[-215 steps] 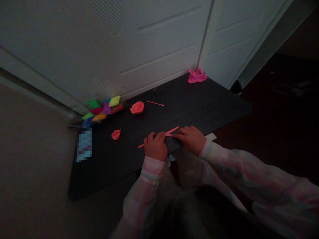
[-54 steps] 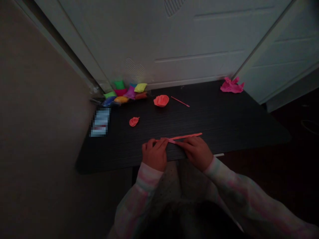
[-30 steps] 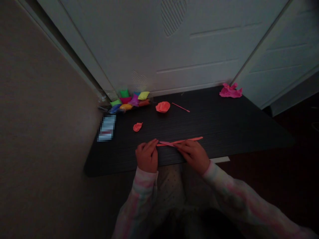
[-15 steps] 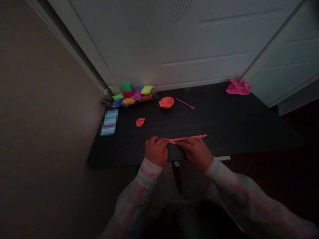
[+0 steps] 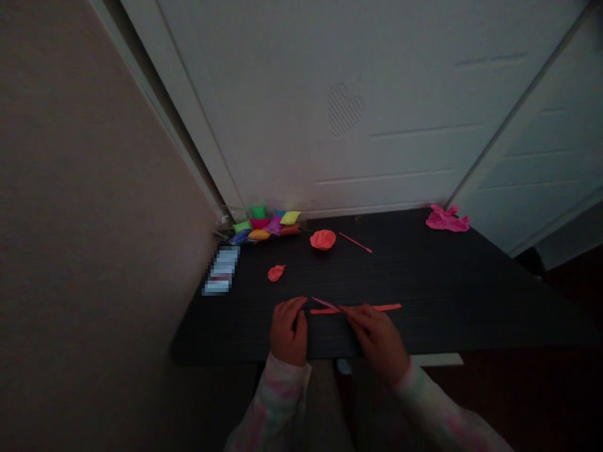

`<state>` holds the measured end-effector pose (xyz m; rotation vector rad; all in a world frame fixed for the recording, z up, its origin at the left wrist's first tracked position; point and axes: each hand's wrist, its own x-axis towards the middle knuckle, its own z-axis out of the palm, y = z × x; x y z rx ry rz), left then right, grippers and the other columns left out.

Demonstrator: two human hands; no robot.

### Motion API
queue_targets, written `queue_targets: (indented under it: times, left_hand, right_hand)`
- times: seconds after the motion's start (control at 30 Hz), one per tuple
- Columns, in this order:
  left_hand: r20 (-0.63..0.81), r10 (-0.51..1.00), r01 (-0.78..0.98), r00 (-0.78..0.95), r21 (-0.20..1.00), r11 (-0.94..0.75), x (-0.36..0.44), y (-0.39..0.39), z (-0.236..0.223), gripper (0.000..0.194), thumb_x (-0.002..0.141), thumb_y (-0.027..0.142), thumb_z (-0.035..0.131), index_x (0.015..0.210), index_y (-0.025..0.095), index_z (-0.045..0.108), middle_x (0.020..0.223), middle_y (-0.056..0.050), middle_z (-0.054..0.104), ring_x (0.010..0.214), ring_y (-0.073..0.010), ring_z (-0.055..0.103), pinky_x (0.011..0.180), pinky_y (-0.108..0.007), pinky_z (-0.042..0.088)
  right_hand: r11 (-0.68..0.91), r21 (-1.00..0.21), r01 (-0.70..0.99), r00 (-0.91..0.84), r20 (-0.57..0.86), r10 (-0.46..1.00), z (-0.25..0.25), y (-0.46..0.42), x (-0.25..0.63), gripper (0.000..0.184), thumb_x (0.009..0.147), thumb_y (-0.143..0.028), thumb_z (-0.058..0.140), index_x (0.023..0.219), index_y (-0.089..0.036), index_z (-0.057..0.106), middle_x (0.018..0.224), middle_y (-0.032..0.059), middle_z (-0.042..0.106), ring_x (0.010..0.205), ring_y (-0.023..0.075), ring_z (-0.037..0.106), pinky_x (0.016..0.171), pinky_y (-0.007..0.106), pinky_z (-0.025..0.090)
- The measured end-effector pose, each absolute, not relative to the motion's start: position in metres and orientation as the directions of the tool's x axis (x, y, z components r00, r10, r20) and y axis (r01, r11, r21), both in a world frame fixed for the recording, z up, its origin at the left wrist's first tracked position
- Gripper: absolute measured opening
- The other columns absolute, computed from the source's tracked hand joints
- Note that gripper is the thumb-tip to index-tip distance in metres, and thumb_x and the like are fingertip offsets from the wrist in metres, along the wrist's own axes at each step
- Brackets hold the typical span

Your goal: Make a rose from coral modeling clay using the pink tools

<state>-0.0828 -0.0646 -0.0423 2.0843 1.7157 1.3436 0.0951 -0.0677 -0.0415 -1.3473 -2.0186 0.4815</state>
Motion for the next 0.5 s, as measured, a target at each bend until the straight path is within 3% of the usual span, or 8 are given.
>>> queue_targets:
  times: [0.13,0.27,0.5]
  left_hand:
    - [0.543,0.838,0.767,0.059,0.513,-0.386,-0.087,-0.064,-0.042,0.027,0.075,0.011,0.036,0.093,0.015,0.055,0.09,-0.005,0.06,0.085,-0.0146,0.049,0.075,-0.032,0.041]
    - [0.453,0.87,0.825,0.194,0.404,-0.394,-0.084,-0.067,-0.04,0.033,0.07,0.007,0.037,0.096,0.016,0.055,0.097,-0.003,0.06,0.084,-0.0185,0.047,0.072,-0.037,0.039]
    - [0.292,0.932,0.891,0.216,0.331,-0.31,-0.074,-0.067,-0.033,0.034,0.064,0.01,0.044,0.093,0.021,0.058,0.097,0.002,0.06,0.084,-0.0235,0.043,0.068,-0.041,0.037]
  right_hand:
    - [0.488,-0.459,0.743,-0.37,0.325,0.87,-0.043,-0.072,0.091,0.033,0.077,-0.013,0.039,0.107,-0.024,0.049,0.082,0.0033,0.055,0.077,0.0149,0.047,0.069,0.029,0.035]
    - [0.494,-0.314,0.811,-0.42,0.275,0.865,-0.04,-0.075,0.088,0.036,0.075,-0.013,0.043,0.108,-0.028,0.048,0.08,0.0021,0.055,0.075,0.0159,0.046,0.068,0.03,0.032]
    - [0.444,-0.259,0.858,-0.409,0.18,0.895,-0.031,-0.074,0.083,0.033,0.074,-0.013,0.044,0.102,-0.026,0.052,0.08,0.0025,0.056,0.078,0.0159,0.047,0.07,0.03,0.03]
